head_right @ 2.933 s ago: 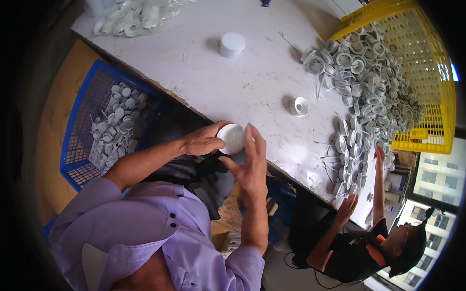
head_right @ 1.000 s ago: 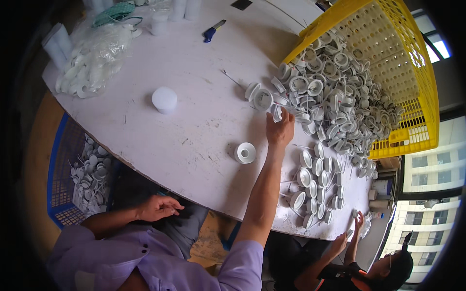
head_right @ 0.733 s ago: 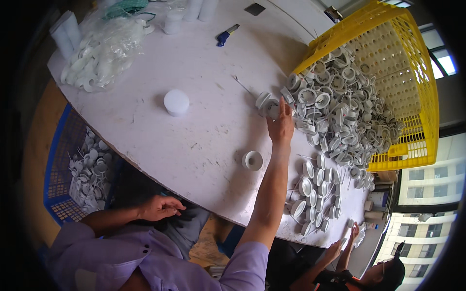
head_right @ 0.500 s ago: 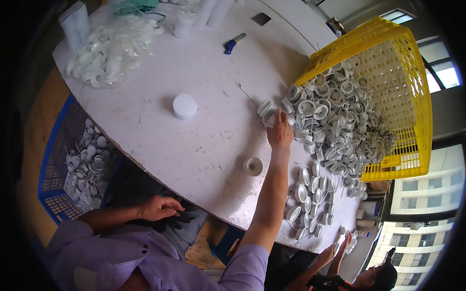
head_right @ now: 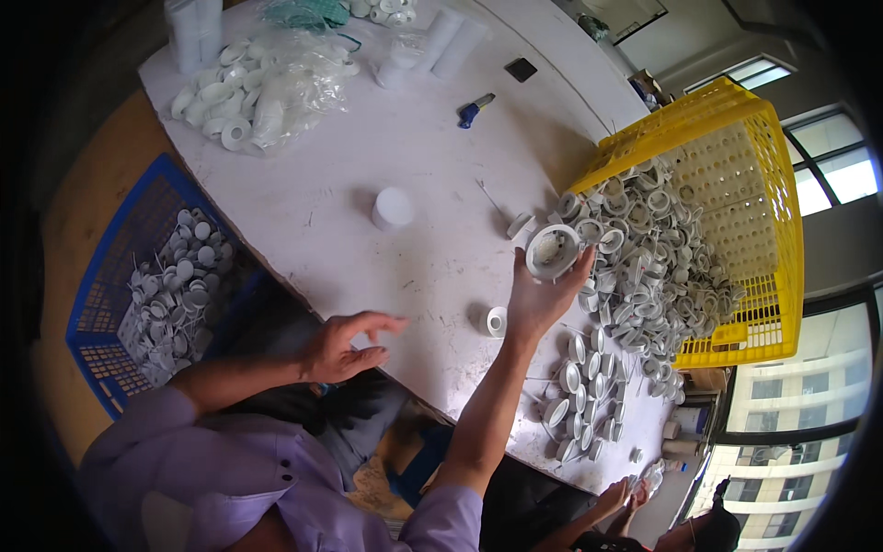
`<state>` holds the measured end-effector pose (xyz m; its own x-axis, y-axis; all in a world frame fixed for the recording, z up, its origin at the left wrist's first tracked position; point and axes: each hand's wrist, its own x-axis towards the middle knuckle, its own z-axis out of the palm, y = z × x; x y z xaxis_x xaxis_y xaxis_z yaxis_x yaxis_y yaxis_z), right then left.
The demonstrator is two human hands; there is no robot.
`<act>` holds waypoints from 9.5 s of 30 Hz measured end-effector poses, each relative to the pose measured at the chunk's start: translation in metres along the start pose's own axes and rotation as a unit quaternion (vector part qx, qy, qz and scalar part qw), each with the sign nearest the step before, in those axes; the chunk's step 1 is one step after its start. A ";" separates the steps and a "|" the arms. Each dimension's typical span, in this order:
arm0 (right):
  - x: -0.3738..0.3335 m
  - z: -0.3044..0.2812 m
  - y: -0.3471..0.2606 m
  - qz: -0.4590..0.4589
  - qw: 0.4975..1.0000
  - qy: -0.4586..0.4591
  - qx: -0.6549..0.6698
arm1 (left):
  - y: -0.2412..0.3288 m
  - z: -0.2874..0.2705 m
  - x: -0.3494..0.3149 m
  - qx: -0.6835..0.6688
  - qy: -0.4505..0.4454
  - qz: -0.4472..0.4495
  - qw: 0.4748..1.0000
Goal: The person assembles small white plastic lighting components by hand at a workbench, fitting LED circuits and other assembly parts into plastic housings.
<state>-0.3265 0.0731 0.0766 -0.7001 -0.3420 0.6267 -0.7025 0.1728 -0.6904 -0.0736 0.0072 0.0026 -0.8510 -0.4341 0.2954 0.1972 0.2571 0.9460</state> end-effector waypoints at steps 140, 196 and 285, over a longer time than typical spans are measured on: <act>-0.238 -0.018 -0.049 0.318 0.906 -0.213 0.182 | -0.025 0.002 -0.057 -0.067 -0.078 -0.245 0.964; -0.247 -0.016 -0.038 0.325 0.910 -0.195 0.168 | -0.049 0.012 -0.060 -0.063 -0.070 -0.213 0.972; -0.189 -0.103 -0.034 0.255 0.940 -0.165 0.153 | 0.010 0.075 0.008 -0.109 -0.125 -0.110 0.980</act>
<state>-0.1833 0.2273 0.0190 -0.8225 -0.5638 0.0748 -0.1809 0.1346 -0.9743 -0.1145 0.0713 0.0044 -0.9720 -0.2257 0.0652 0.0718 -0.0216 0.9972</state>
